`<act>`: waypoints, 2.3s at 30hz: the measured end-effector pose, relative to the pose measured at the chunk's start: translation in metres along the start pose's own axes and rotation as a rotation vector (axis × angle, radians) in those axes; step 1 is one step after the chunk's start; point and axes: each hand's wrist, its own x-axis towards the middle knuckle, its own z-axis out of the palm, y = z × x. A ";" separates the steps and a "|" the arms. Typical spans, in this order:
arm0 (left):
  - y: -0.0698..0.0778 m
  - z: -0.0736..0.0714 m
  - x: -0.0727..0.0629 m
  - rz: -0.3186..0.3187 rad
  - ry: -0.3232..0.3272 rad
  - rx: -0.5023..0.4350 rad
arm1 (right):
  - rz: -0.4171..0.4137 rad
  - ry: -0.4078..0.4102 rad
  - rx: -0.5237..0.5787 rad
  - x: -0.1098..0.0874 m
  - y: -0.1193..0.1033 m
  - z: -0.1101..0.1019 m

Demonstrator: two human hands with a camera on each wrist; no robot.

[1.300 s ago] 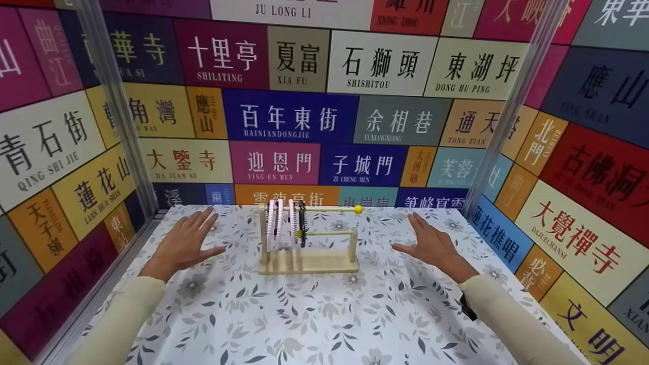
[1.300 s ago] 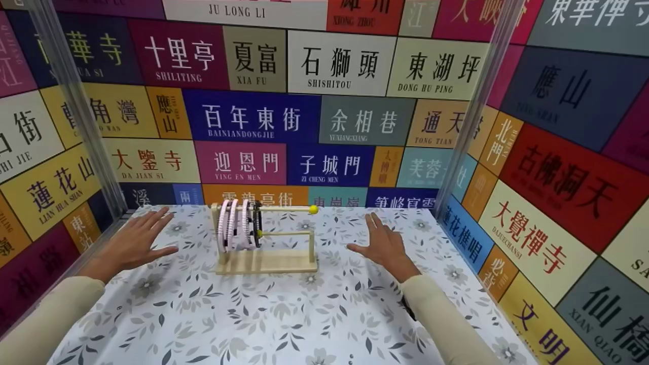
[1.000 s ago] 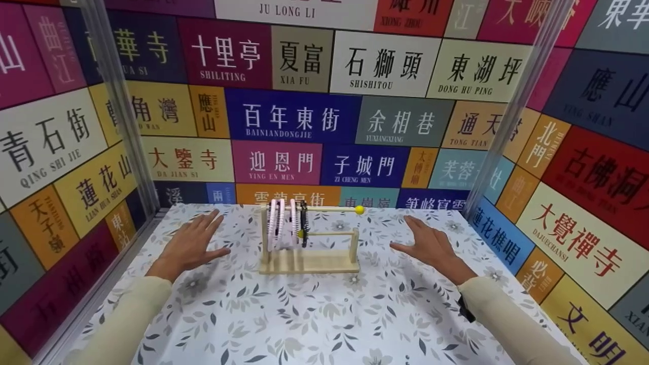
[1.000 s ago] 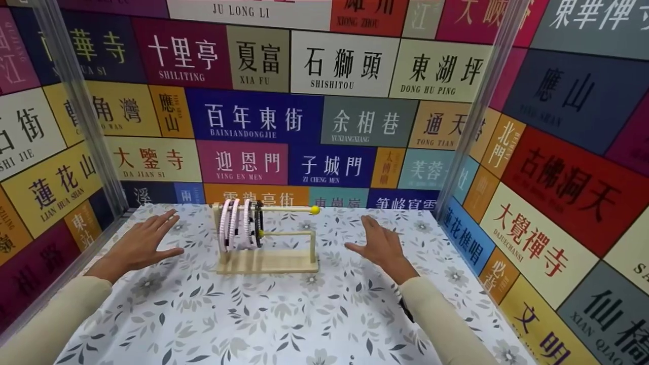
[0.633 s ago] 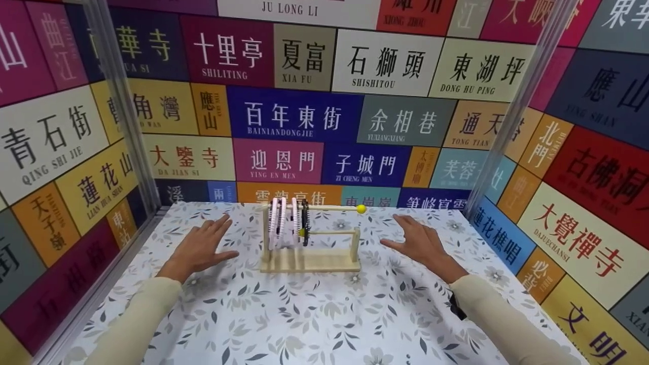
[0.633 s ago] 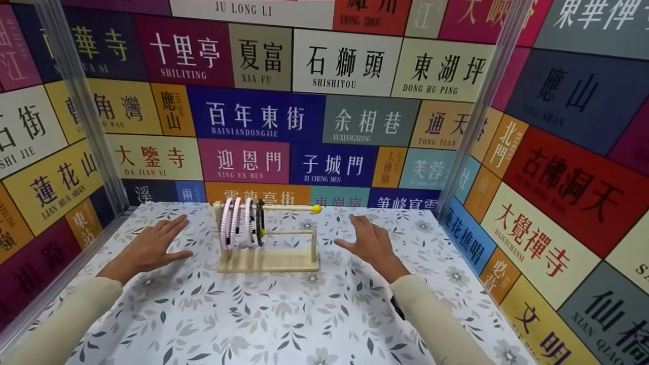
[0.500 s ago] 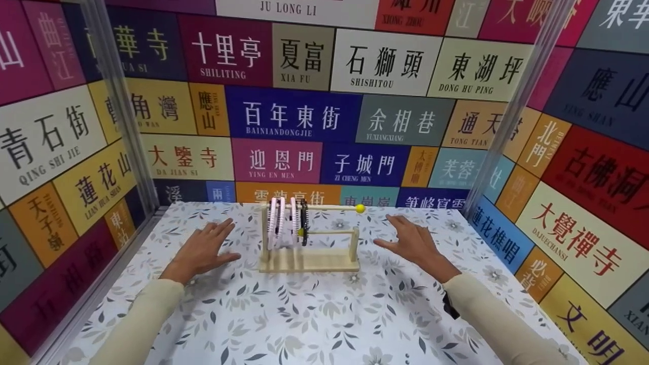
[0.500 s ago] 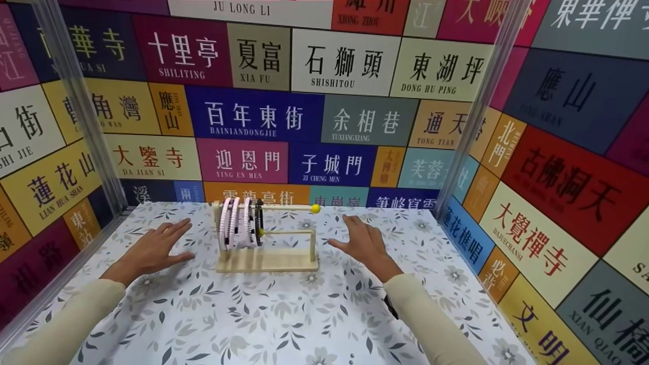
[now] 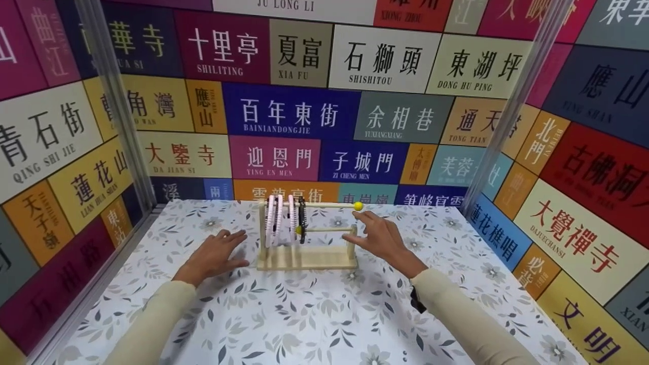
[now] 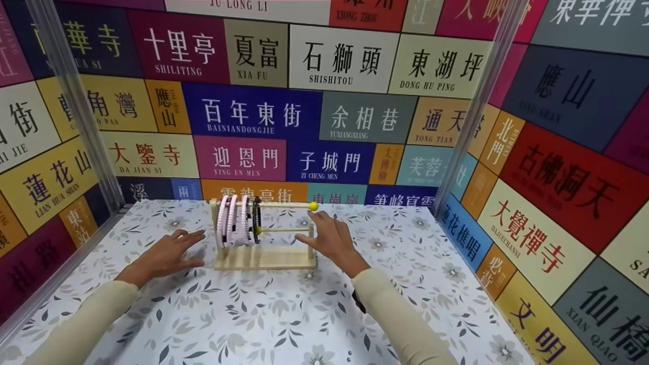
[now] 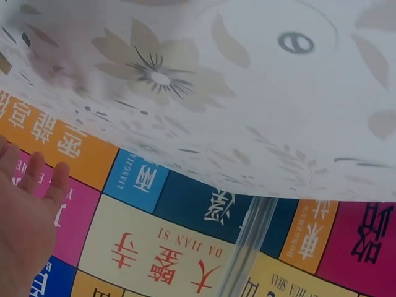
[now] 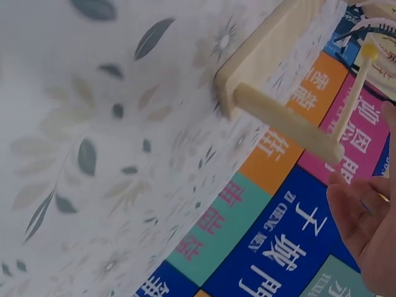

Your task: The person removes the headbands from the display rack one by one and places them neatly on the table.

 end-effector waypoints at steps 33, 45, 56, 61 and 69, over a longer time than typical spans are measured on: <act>0.017 0.031 0.014 0.130 0.068 -0.205 | 0.020 0.033 0.060 0.035 -0.097 0.054; 0.024 0.030 0.014 0.076 0.018 -0.214 | 0.049 0.059 0.067 0.032 -0.094 0.057; 0.022 0.028 0.013 0.111 0.023 -0.213 | 0.110 0.043 0.105 0.032 -0.098 0.054; 0.020 0.030 0.013 0.060 -0.019 -0.211 | 0.134 0.063 0.127 0.031 -0.098 0.054; 0.017 0.032 0.012 0.046 -0.027 -0.209 | 0.127 0.089 0.105 0.029 -0.098 0.052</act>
